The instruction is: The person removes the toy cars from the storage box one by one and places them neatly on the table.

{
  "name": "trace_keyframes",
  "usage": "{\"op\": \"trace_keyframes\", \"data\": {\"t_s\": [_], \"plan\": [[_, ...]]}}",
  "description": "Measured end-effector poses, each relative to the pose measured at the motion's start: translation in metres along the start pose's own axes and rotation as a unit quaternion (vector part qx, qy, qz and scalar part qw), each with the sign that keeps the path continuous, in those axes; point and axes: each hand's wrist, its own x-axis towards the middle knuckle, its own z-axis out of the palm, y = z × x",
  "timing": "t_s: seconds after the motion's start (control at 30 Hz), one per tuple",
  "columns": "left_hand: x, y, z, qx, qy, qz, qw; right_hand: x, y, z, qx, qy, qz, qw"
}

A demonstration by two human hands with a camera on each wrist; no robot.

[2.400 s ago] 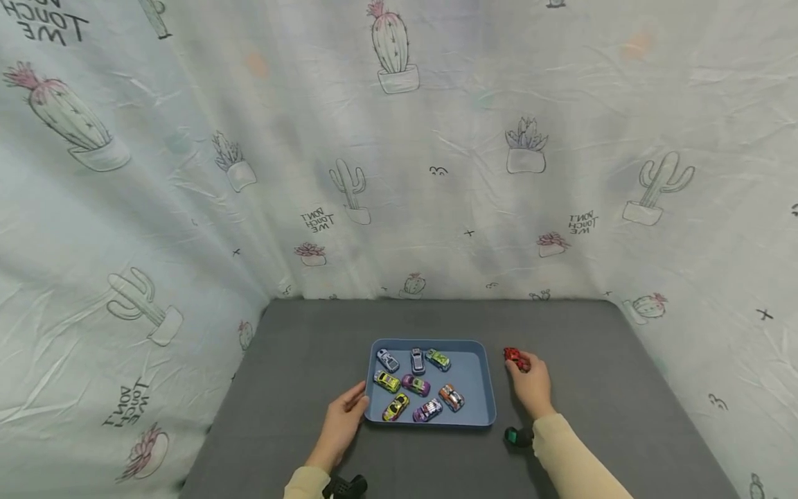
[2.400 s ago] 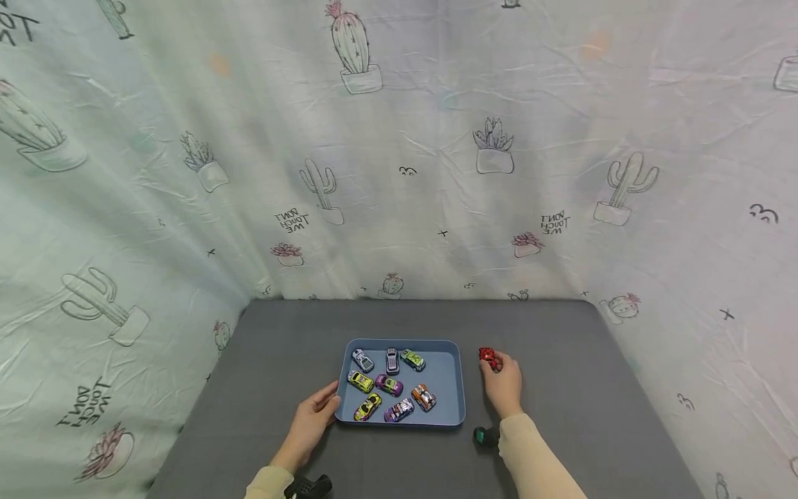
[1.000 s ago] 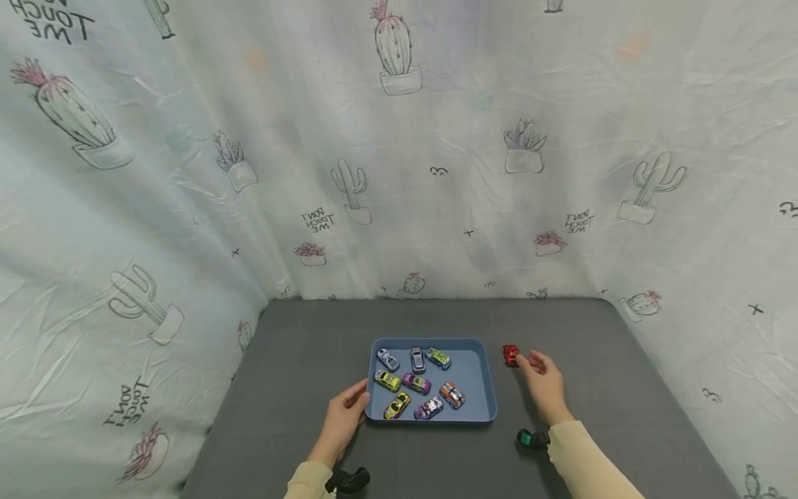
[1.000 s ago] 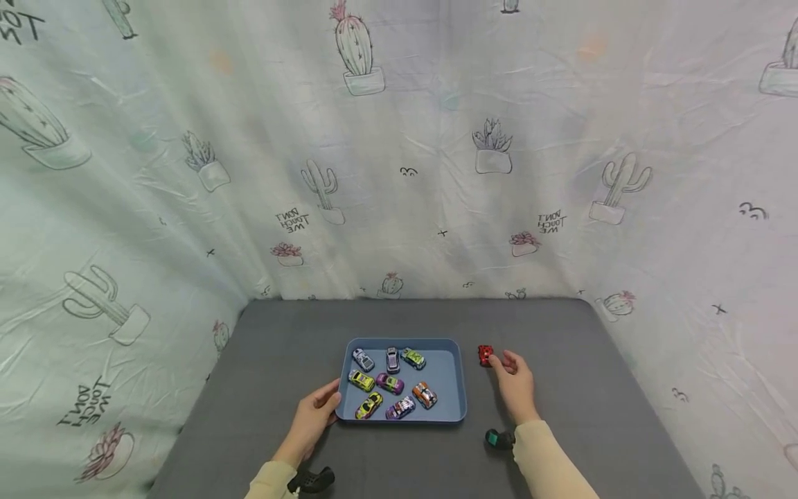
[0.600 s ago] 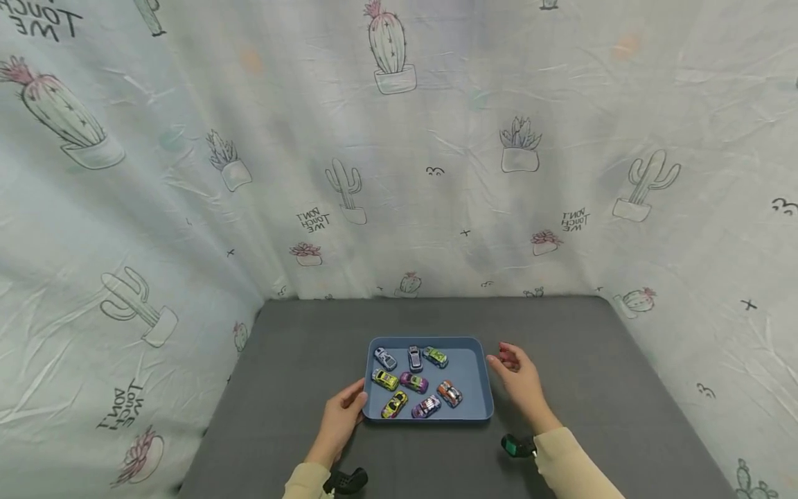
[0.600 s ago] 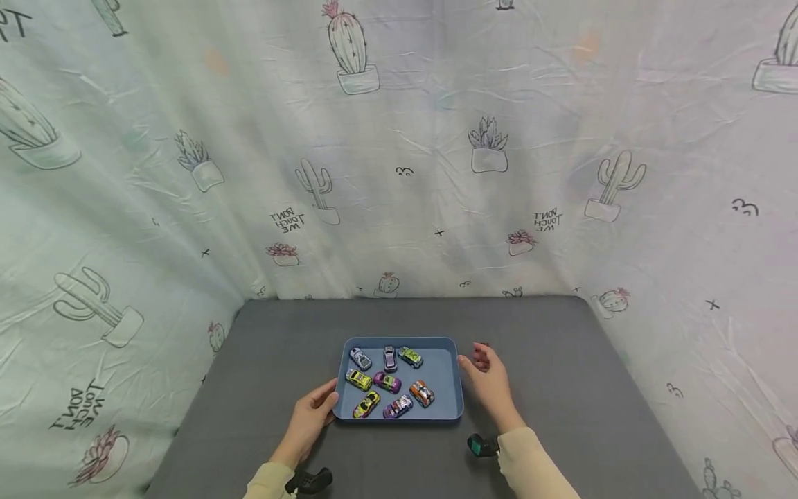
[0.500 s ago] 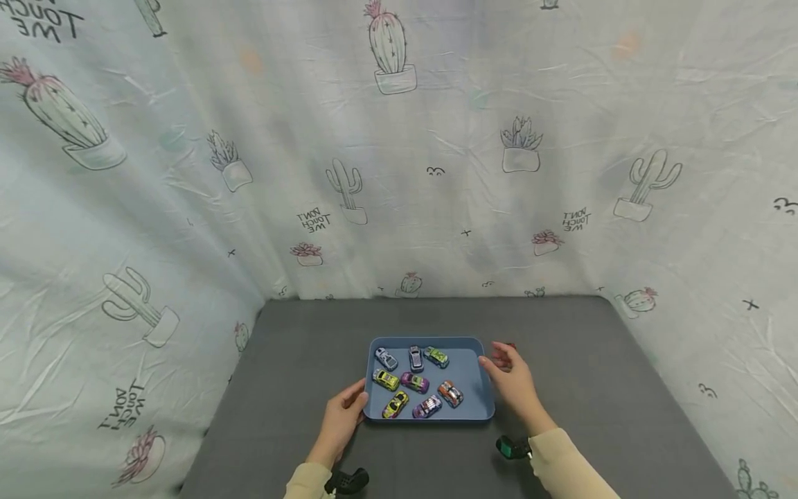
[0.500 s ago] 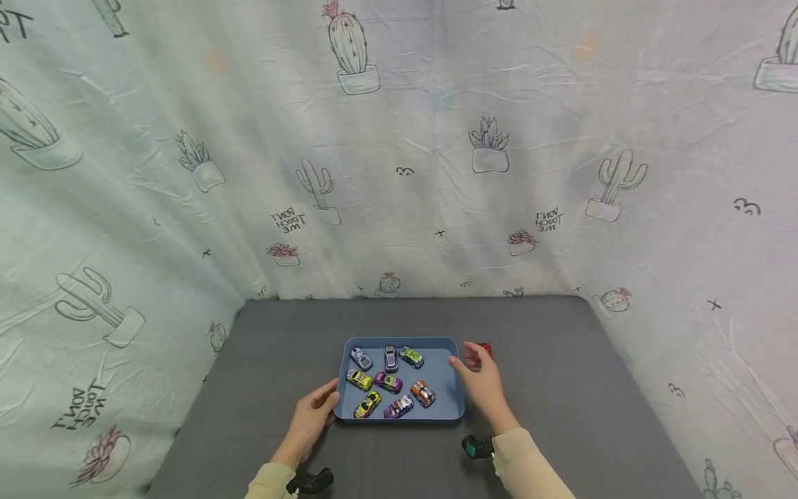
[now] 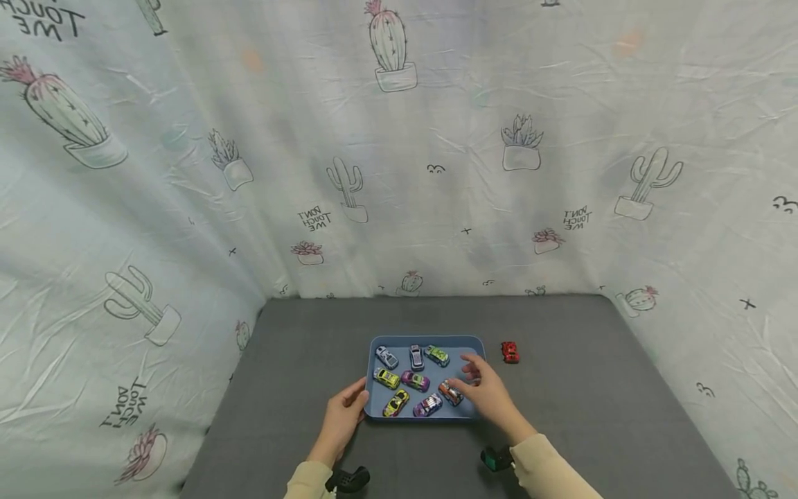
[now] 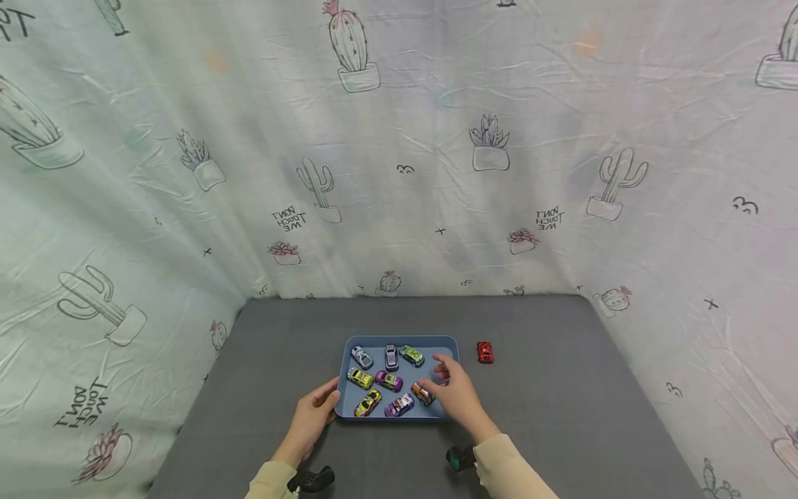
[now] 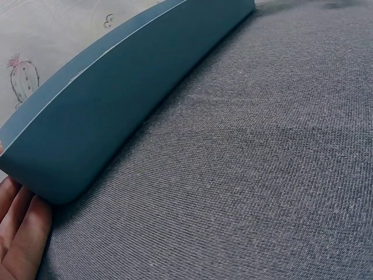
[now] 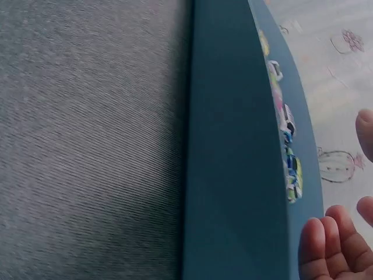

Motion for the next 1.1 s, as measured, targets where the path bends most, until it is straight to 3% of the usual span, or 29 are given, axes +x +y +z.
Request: {"op": "trace_keyframes", "data": {"t_s": [0.4,0.6,0.8,1.1], "plan": [[0.001,0.001,-0.001,-0.001,-0.007,-0.001,1.0,-0.004,0.007,0.008,-0.049,-0.045,0.004,0.998],[0.0,0.001,-0.003,-0.018,-0.031,-0.001,0.9993,-0.004,0.008,0.008,-0.065,-0.055,-0.011,0.996],[-0.001,-0.002,-0.003,-0.018,-0.031,-0.015,0.9993,-0.007,0.008,0.009,-0.081,-0.062,-0.009,0.995],[0.0,0.001,-0.003,-0.01,-0.023,-0.008,0.9997,-0.004,0.009,0.013,-0.106,-0.057,-0.008,0.993]]}}
